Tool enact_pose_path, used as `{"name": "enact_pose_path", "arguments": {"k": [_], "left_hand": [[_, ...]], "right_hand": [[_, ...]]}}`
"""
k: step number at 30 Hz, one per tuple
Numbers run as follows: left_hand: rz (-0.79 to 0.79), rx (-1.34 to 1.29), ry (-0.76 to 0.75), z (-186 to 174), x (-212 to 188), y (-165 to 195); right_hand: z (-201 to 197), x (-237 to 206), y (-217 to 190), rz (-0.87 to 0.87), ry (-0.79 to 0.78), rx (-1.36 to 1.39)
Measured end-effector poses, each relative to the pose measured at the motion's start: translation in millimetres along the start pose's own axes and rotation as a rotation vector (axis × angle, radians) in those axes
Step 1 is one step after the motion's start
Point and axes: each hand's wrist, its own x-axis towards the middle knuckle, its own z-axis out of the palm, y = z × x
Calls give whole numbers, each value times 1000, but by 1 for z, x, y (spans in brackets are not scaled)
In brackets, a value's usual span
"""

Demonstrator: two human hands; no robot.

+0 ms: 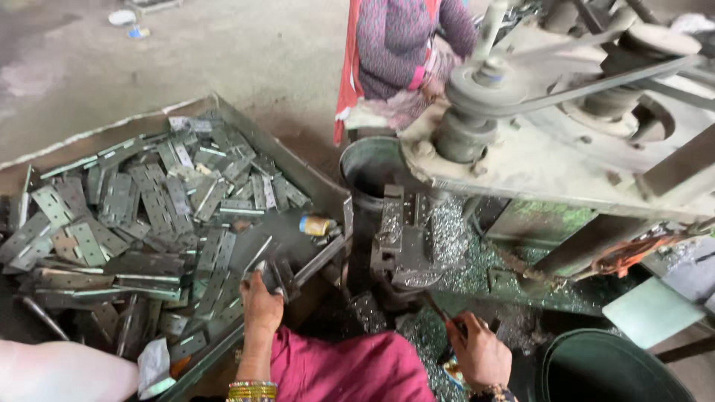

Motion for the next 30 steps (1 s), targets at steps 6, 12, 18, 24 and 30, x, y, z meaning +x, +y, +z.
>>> {"name": "enact_pose_path", "arguments": {"k": [6, 12, 18, 24, 30], "left_hand": [[168, 472, -11, -5, -33, 34], [287, 464, 32, 4, -43, 28], [240, 499, -71, -5, -38, 39], [230, 556, -1, -1, -30, 46], [360, 662, 116, 24, -29, 46]], "right_hand": [[5, 9, -2, 93, -98, -27], [7, 1, 2, 73, -88, 1], [0, -4, -6, 140, -149, -2], [7, -9, -1, 150, -149, 8], [10, -5, 5, 124, -60, -68]]}}
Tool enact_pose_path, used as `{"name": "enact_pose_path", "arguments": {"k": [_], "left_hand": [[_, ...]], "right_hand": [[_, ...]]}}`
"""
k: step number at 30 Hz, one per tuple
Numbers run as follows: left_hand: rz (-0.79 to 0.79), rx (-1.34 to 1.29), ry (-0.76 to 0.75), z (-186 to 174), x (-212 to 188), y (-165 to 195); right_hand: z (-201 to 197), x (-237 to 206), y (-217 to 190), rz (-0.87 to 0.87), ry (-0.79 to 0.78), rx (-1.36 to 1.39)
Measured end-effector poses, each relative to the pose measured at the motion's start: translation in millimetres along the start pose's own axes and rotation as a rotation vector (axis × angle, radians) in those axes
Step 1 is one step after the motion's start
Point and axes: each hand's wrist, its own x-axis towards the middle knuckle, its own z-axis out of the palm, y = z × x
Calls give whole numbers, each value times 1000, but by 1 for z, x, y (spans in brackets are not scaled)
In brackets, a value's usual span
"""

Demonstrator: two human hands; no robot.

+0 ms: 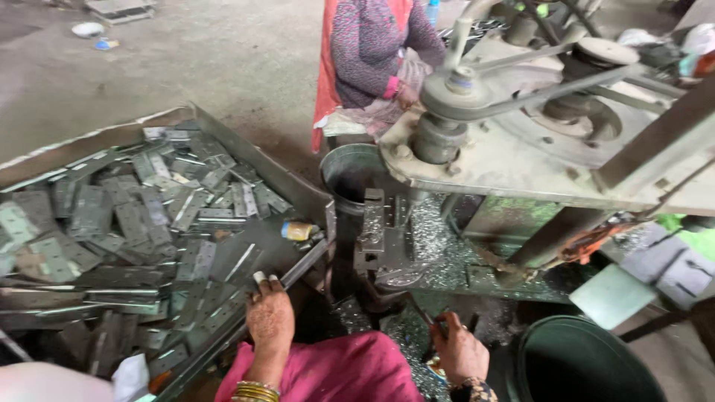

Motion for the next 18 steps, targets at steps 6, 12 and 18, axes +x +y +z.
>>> {"name": "enact_pose_path", "arguments": {"k": [6, 12, 18], "left_hand": [[33, 14, 1, 9, -13, -6], [23, -102, 106, -11, -21, -13], [-77, -264, -21, -18, -20, -13]], "right_hand": [[6, -6, 8, -20, -51, 36], [-1, -3, 14, -60, -119, -24], [-17, 9, 10, 29, -62, -56]]}}
